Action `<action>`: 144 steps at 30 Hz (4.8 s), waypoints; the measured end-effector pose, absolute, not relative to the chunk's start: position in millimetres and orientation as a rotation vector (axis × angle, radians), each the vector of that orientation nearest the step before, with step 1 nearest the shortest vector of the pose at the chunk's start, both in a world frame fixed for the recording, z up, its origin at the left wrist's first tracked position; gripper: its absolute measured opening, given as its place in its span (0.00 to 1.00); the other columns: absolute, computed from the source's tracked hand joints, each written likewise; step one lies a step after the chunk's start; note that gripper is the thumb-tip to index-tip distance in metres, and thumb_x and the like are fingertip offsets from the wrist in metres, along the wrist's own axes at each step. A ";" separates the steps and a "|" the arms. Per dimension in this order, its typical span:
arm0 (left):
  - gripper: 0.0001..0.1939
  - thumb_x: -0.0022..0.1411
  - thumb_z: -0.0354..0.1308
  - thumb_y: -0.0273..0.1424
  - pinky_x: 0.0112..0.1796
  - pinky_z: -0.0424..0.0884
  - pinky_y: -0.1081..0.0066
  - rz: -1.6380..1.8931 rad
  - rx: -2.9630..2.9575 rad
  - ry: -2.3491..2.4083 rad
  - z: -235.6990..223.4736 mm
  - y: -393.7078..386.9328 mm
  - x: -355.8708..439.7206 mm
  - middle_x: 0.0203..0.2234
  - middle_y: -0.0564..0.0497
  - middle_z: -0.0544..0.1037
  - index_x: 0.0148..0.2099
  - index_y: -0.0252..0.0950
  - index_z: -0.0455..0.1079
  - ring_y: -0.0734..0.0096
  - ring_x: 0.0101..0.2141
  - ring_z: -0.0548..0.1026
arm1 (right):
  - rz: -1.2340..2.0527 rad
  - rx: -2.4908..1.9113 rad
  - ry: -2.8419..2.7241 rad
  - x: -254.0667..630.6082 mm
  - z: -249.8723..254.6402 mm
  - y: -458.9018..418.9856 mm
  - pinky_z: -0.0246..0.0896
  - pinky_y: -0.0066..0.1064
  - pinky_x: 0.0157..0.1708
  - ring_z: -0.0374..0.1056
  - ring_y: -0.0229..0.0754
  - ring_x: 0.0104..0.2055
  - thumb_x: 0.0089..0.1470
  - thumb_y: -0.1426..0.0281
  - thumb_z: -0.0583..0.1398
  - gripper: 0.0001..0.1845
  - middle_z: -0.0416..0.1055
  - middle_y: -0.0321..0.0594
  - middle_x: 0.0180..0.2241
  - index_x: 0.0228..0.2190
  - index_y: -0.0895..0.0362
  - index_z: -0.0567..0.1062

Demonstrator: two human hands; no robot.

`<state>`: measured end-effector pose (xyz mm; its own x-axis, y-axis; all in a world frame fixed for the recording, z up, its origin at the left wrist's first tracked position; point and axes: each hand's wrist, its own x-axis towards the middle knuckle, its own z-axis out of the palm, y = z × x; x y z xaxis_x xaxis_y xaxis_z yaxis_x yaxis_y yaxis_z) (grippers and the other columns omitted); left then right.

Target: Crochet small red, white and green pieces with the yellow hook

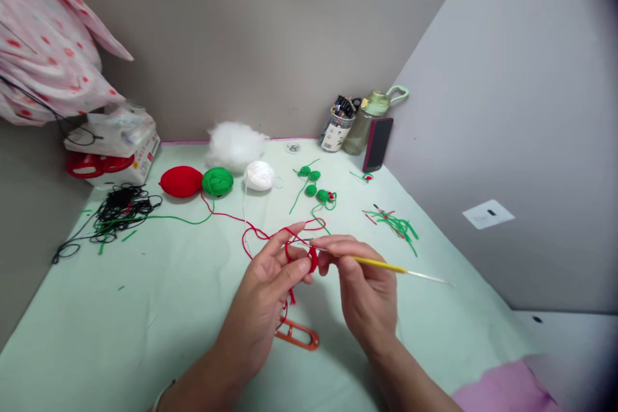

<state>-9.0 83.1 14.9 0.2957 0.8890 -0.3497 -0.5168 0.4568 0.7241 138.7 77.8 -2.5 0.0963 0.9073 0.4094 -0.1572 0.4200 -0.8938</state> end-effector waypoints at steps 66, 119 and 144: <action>0.30 0.58 0.72 0.33 0.40 0.68 0.72 0.952 0.423 0.756 20.8 86.3 -15.3 0.27 0.57 0.73 0.63 0.39 0.75 0.74 0.32 0.70 | 0.322 -0.940 -1.682 143.5 -6.2 65.5 0.76 0.35 0.36 0.77 0.44 0.40 0.63 0.80 0.61 0.24 0.79 0.42 0.40 0.54 0.46 0.80; 0.31 0.61 0.71 0.32 0.51 0.64 0.65 0.908 0.664 0.745 12.6 90.6 -20.8 0.34 0.55 0.72 0.66 0.52 0.72 0.69 0.40 0.70 | 1.280 -0.763 -0.956 143.2 6.8 87.2 0.68 0.24 0.29 0.71 0.31 0.27 0.60 0.63 0.69 0.06 0.78 0.36 0.32 0.35 0.52 0.86; 0.23 0.60 0.73 0.33 0.38 0.68 0.76 1.075 0.721 0.939 16.9 87.3 -18.3 0.29 0.57 0.72 0.58 0.48 0.79 0.76 0.33 0.70 | 0.917 -0.861 -1.140 139.5 1.6 77.8 0.70 0.34 0.31 0.72 0.39 0.30 0.66 0.67 0.64 0.08 0.79 0.41 0.36 0.39 0.49 0.86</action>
<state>-18.3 87.3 16.9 0.1808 0.9441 -0.2757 -0.3998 0.3266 0.8564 139.5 77.8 1.6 0.1629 0.9197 0.3573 -0.1521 0.3812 -0.9119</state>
